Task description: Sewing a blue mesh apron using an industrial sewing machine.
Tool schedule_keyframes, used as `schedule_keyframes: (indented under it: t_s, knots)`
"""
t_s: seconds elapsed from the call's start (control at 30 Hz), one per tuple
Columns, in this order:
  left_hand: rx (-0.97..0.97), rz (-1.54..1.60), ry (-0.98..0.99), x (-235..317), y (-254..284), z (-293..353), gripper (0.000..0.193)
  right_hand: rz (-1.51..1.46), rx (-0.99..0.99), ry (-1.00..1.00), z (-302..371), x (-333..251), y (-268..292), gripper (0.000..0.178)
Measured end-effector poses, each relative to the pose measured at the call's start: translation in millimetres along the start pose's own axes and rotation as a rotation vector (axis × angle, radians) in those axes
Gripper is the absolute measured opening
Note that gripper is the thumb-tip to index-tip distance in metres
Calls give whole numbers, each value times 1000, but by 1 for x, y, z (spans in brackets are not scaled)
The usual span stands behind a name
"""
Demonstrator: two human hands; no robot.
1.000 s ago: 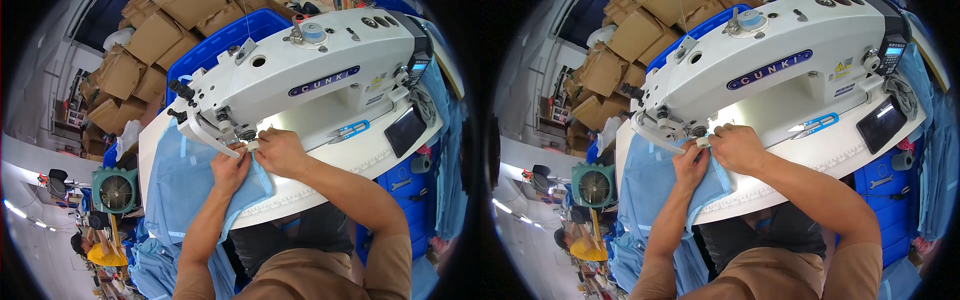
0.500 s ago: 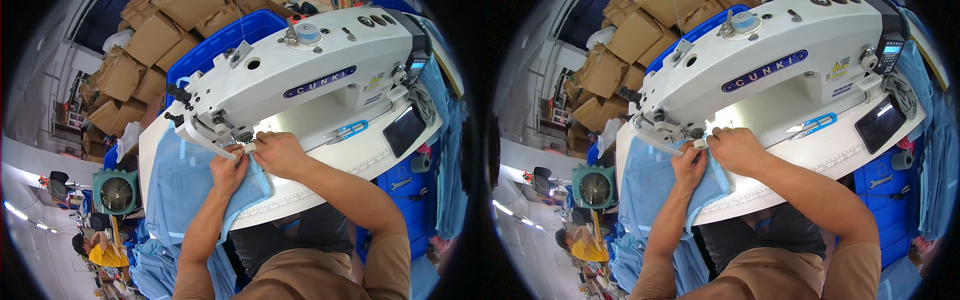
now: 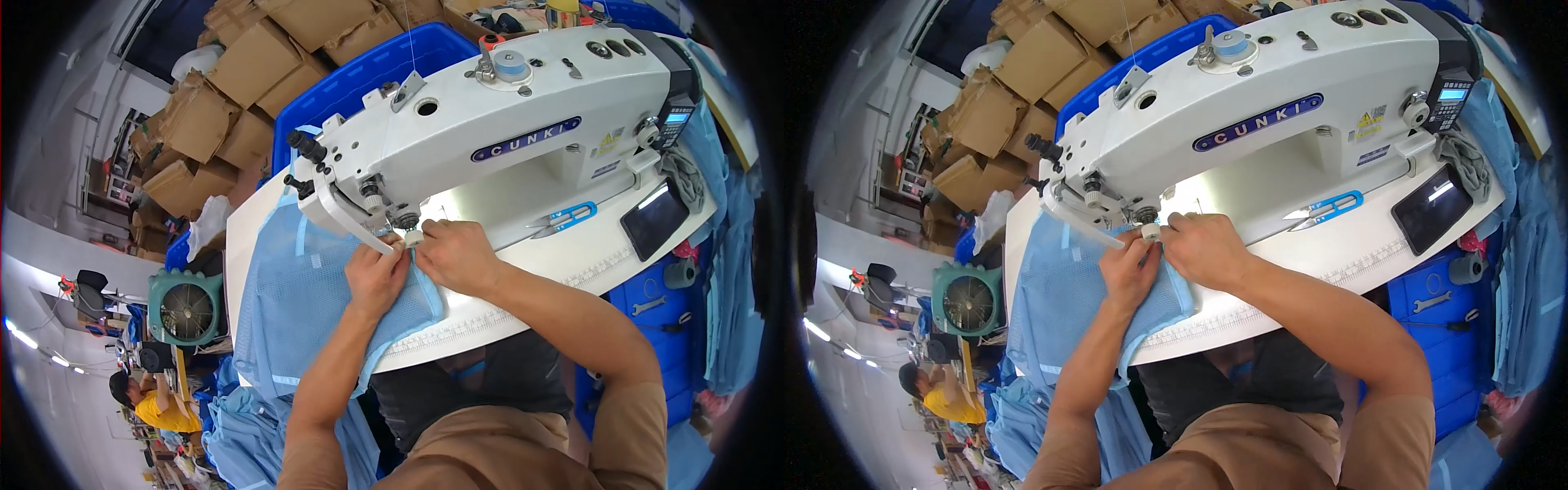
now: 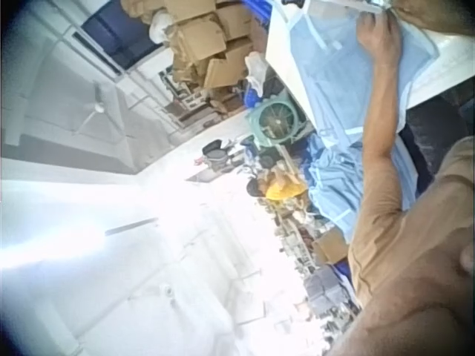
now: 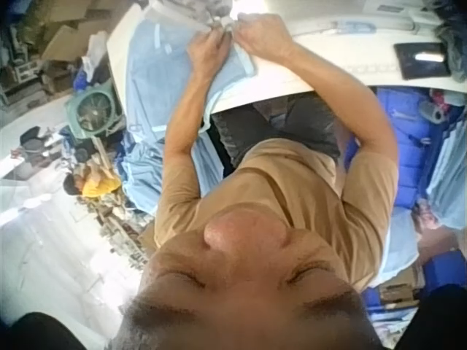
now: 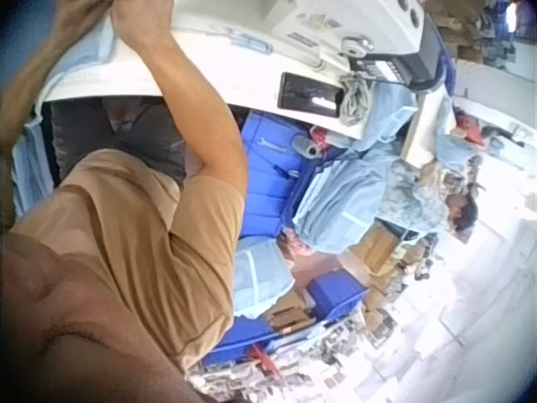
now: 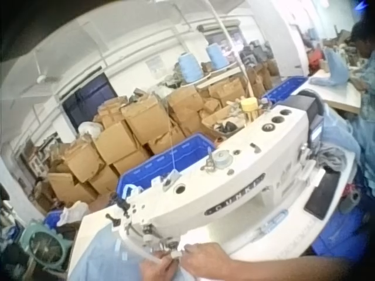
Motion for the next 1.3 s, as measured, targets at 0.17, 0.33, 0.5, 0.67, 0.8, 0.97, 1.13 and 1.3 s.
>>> schedule_keyframes:
  t_s: [0.17,0.33,0.5,0.67,0.8,0.97,1.13,1.3]
  knots:
    - [-28,-7,-30,-2,2,0,23,-48,26,-59,-2,-1,-3,12]
    - [-46,4,15,-2,1,1,23,-72,8,-119,-2,-4,-3,16]
    - [-51,13,36,-3,3,2,24,-99,-22,-163,-1,-6,1,15]
    - [-58,-5,54,0,6,-1,22,-170,-37,-266,1,-8,1,14]
    - [-33,-11,64,-1,6,2,21,-200,-34,-268,1,-10,-1,15]
    - [4,-17,43,-2,6,2,21,-237,-42,-321,3,-8,1,16]
    - [9,-27,35,-4,5,3,19,-226,-20,-292,3,-9,1,16]
    - [17,-39,25,-2,5,1,17,-191,34,-281,4,-12,2,14]
Point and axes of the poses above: each hand's wrist, its own z-axis away from the middle knuckle, its own y-axis out of the back of the hand, x = y × z, the point moved 3 cm from there along -z, towards the middle knuckle, and after that the axes turned 14 degrees about -y, right-handed, at the moved point
